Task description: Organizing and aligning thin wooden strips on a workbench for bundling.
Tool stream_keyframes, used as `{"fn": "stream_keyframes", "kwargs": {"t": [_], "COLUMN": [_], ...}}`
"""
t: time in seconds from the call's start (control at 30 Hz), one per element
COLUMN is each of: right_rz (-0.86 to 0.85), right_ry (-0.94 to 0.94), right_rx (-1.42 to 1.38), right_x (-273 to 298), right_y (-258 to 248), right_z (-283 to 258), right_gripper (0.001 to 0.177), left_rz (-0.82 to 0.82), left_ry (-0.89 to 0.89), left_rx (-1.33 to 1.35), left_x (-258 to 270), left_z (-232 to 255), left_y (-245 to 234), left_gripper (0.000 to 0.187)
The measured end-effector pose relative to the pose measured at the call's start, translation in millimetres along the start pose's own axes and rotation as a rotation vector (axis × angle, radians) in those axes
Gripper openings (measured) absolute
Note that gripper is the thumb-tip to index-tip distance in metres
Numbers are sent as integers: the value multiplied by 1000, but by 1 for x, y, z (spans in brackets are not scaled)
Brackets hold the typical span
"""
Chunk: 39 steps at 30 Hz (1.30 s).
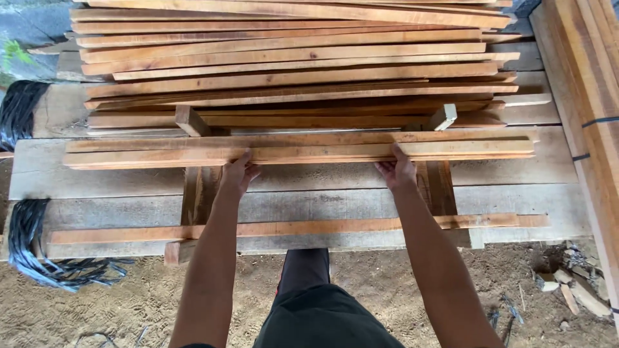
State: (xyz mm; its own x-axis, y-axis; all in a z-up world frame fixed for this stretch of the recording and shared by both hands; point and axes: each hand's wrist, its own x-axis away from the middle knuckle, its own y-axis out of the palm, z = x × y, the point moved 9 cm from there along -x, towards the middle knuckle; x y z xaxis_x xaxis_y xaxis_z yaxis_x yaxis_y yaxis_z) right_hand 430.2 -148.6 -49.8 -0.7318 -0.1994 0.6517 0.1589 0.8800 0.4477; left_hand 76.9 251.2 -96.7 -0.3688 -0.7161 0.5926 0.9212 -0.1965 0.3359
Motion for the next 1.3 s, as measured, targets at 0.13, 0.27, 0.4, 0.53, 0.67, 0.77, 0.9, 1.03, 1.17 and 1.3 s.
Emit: {"fn": "stream_keyframes", "kwargs": {"t": [0.13, 0.27, 0.4, 0.53, 0.67, 0.77, 0.9, 1.03, 1.17, 1.3], "right_rz": [-1, 23, 3, -13, 213, 327, 80, -44, -338, -461], "right_ry": [-9, -37, -33, -4, -317, -675, -1072, -999, -690, -305], "right_rx": [-29, -17, 32, 183, 895, 1282, 1542, 1775, 1941, 2107], "right_x": [-3, 14, 12, 56, 58, 49, 58, 69, 68, 121], "right_y": [-4, -24, -30, -24, -42, -30, 16, 42, 60, 78], "right_z": [4, 4, 1, -16, -44, -61, -69, -90, -84, -84], "right_gripper": [68, 71, 71, 70, 97, 83, 44, 39, 43, 75], "left_rz": [0, 7, -2, 26, 219, 358, 423, 200, -18, -283], "left_ry": [2, 12, 36, 28, 37, 143, 535, 1148, 773, 404], "left_rx": [-9, -38, -68, -140, -724, -1119, -1388, -1489, -1848, -2039], "left_x": [17, 31, 15, 49, 101, 110, 68, 111, 68, 96], "left_z": [-1, -16, -32, -6, 48, 75, 57, 87, 83, 99], "left_y": [6, -12, -21, -20, -20, -2, 6, 52, 59, 58], "left_gripper": [69, 76, 70, 72, 134, 141, 105, 27, 32, 59]}}
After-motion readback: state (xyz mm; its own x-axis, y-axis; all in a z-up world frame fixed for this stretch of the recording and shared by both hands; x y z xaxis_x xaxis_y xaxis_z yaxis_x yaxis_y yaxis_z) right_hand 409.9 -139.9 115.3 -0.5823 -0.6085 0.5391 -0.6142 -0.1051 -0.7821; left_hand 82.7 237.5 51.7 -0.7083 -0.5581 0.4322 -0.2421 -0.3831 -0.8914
